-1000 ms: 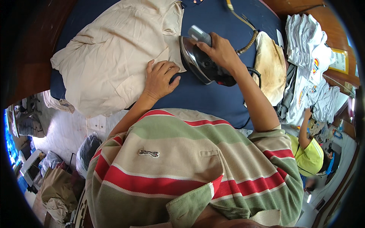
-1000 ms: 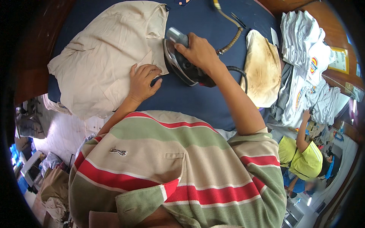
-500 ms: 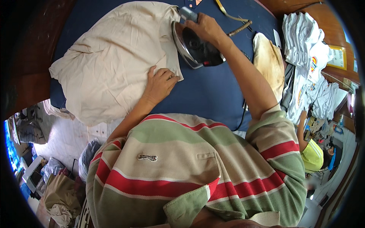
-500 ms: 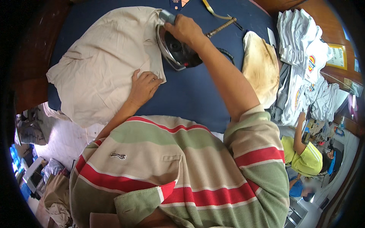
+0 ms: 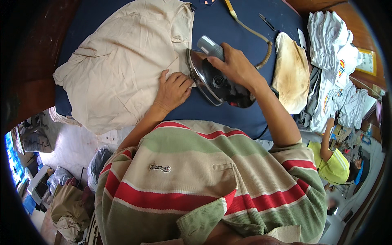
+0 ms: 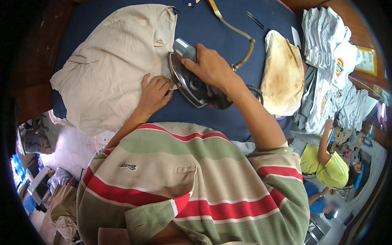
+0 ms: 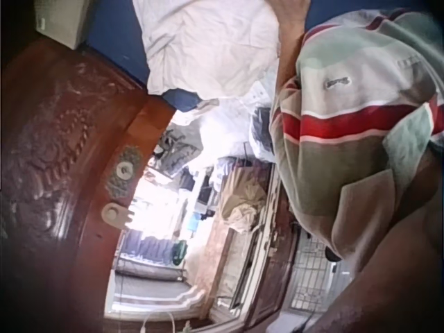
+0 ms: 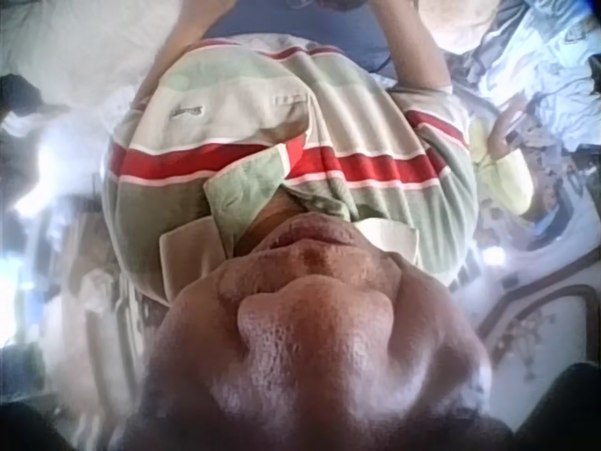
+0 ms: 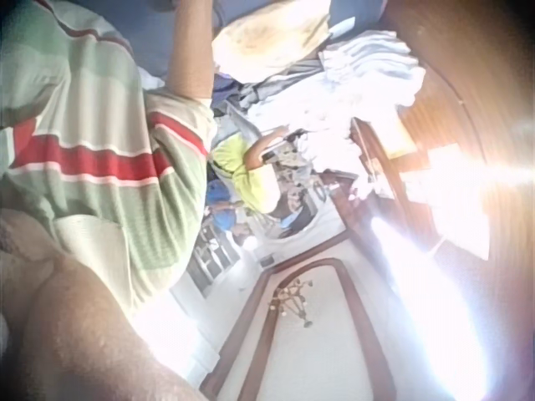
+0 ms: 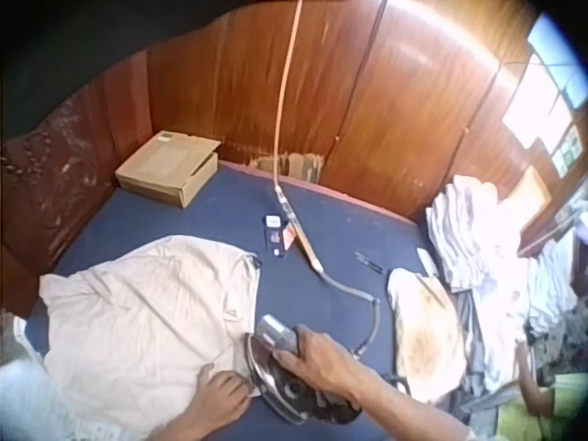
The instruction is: The person irons a shirt and a pair of trousers on an ironing board, using an iron and a small pair of shears to trim threads. The person spreads the items flat, moves the iron across different sections of the fabric, and folds the garments.
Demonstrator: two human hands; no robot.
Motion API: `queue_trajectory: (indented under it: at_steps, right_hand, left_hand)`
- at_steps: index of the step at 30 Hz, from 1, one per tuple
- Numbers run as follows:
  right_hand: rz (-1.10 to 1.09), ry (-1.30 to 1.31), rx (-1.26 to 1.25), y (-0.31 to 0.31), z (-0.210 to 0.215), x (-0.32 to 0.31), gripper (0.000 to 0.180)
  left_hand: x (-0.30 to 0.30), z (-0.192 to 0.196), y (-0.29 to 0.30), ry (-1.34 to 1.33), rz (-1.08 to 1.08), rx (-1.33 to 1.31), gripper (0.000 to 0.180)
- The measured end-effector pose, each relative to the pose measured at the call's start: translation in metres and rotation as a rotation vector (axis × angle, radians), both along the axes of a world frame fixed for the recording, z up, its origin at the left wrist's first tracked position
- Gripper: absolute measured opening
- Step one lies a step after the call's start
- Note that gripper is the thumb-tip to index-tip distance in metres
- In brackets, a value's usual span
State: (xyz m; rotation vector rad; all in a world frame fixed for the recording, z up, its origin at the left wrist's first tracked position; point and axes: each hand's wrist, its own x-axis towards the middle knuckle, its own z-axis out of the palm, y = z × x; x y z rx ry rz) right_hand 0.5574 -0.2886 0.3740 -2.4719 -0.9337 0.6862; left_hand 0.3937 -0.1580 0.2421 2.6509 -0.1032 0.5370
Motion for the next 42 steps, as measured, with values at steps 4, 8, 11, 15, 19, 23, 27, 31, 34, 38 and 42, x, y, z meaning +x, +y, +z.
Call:
queue_trajectory:
  at_steps: [4,8,11,15,19,23,27,31,34,38,42]
  right_hand:
    - [-0.021,0.076,-0.070,-0.015,0.017,-0.027,0.043]
    - [-0.048,0.054,-0.103,-0.033,0.005,-0.039,0.044]
    - [-0.120,0.021,-0.072,-0.040,0.003,-0.026,0.045]
    - [-0.242,-0.010,0.012,-0.056,0.008,0.001,0.043]
    - [-0.311,-0.073,0.053,-0.085,0.005,0.027,0.045]
    - [-0.321,-0.091,-0.019,-0.104,-0.008,0.046,0.042]
    - [-0.340,-0.199,0.066,-0.129,-0.009,0.072,0.043]
    - [-0.431,-0.251,0.016,-0.154,0.024,0.108,0.051]
    - [-0.496,-0.384,-0.064,-0.204,0.026,0.152,0.045]
    - [-0.659,-0.401,-0.087,-0.274,-0.002,0.197,0.058]
    - [-0.751,-0.641,-0.355,-0.281,-0.014,0.216,0.058]
  left_hand:
    - [-0.003,-0.002,0.002,-0.012,0.017,-0.112,0.026]
    - [-0.006,-0.015,0.009,-0.168,0.105,-0.207,0.043]
    - [0.001,0.007,0.000,-0.042,0.102,-0.174,0.031]
    - [-0.004,0.018,0.008,0.265,-0.119,-0.055,0.012]
    - [-0.041,0.044,0.041,0.505,-0.323,-0.206,0.019]
    - [-0.014,0.070,0.074,0.186,-0.079,-0.129,0.025]
    - [0.078,0.051,0.081,0.040,0.043,0.206,0.021]
    - [0.114,0.027,0.089,0.142,0.122,0.354,0.024]
    - [0.126,0.016,0.096,0.229,0.096,0.372,0.023]
    - [0.132,0.024,0.095,0.261,0.114,0.300,0.022]
    - [0.125,0.042,0.101,0.231,0.142,0.211,0.028]
